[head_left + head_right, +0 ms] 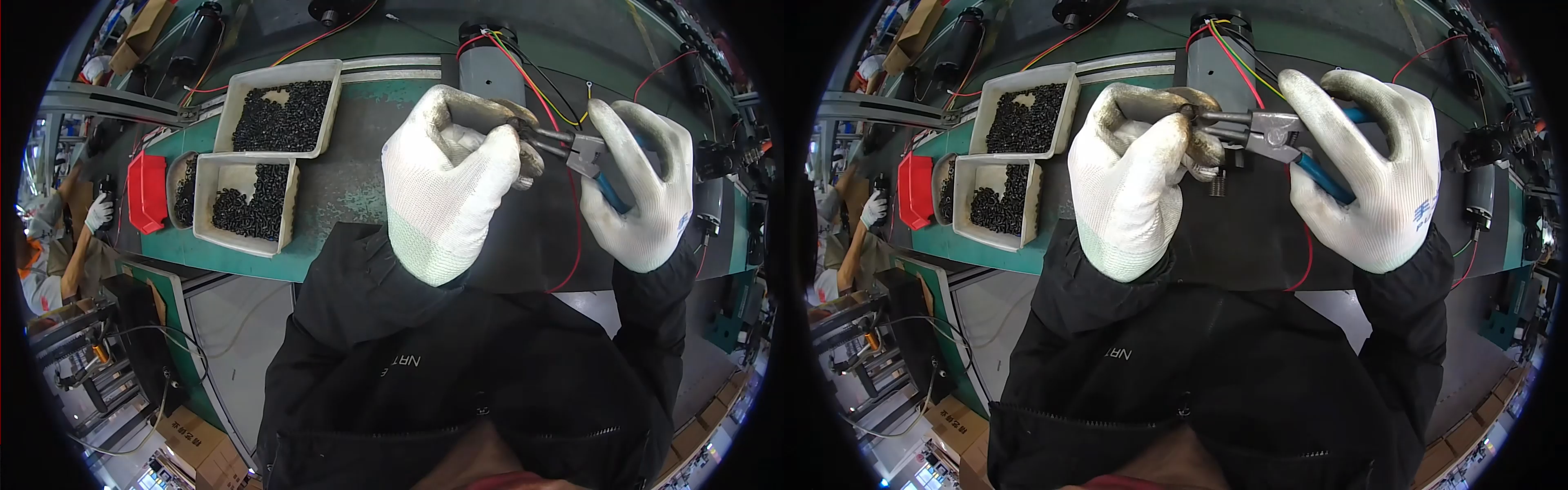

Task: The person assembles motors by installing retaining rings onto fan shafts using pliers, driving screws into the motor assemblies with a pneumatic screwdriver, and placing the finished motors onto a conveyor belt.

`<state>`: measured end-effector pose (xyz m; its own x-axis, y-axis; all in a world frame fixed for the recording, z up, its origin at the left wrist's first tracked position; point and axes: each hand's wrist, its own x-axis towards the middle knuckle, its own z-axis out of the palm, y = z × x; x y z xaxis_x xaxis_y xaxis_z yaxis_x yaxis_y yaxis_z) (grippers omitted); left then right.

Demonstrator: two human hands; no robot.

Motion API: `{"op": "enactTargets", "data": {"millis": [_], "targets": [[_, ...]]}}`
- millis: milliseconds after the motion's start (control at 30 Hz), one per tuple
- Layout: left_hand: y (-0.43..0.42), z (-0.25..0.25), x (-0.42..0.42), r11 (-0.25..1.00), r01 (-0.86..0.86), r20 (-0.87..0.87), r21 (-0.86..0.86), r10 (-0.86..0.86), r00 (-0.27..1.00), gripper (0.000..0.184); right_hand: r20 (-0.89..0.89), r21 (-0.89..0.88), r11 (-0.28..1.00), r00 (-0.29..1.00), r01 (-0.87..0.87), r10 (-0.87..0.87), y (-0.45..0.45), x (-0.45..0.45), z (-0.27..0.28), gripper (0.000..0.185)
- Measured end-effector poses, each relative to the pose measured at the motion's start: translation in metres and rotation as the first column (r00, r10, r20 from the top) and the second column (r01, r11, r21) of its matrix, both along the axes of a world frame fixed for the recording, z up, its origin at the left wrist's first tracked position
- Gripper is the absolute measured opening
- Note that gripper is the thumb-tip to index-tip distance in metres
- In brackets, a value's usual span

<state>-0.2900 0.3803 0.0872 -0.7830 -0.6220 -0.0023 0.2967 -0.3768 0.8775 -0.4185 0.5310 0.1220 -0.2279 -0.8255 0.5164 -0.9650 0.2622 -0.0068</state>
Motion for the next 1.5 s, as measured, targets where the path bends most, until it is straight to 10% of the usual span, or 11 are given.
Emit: {"op": "enactTargets", "data": {"millis": [1000,1133,1167,1200,1267,1300,1367,1433,1500], "targets": [[-0.004,-0.022,-0.006,1.000,0.023,0.008,-0.012,-0.023,1.000,0.022,-0.016,0.066,0.998,1.000,-0.011,0.012,-0.007,-0.013,-0.005,0.059],[-0.013,0.005,-0.021,0.973,0.019,0.026,-0.231,-0.013,1.000,0.009,0.061,0.006,0.998,0.997,0.055,-0.055,-0.008,-0.025,-0.015,0.051],[-0.027,0.005,-0.035,0.896,-0.026,-0.034,-0.443,0.012,0.999,0.006,-0.027,-0.130,0.991,1.000,-0.014,0.011,-0.014,-0.045,-0.021,0.039],[-0.055,-0.009,-0.058,0.591,0.051,0.116,-0.805,0.071,0.991,0.007,0.250,-0.198,0.976,0.967,0.095,-0.043,-0.022,-0.060,-0.027,0.038],[-0.111,-0.036,-0.105,-0.471,0.206,-0.063,-0.858,0.494,0.867,0.010,0.853,-0.252,0.943,0.509,0.216,0.111,-0.031,-0.105,-0.059,0.035],[-0.125,-0.067,-0.125,-0.406,0.134,-0.053,-0.904,0.417,0.907,0.014,0.959,-0.282,0.936,0.038,0.213,0.280,-0.036,-0.128,-0.084,0.033],[-0.131,-0.121,-0.148,-0.204,0.100,0.033,-0.974,0.308,0.951,0.033,0.801,-0.268,0.925,-0.471,0.270,0.369,-0.049,-0.118,-0.116,0.033],[-0.126,-0.140,-0.163,0.344,0.105,0.243,-0.933,0.390,0.888,0.049,0.697,-0.296,0.917,-0.596,0.267,0.398,-0.057,-0.101,-0.132,0.032],[-0.107,-0.105,-0.151,0.515,0.142,0.394,-0.845,0.420,0.818,0.053,0.530,-0.366,0.857,-0.675,0.364,0.513,-0.058,-0.105,-0.148,0.036]]}}
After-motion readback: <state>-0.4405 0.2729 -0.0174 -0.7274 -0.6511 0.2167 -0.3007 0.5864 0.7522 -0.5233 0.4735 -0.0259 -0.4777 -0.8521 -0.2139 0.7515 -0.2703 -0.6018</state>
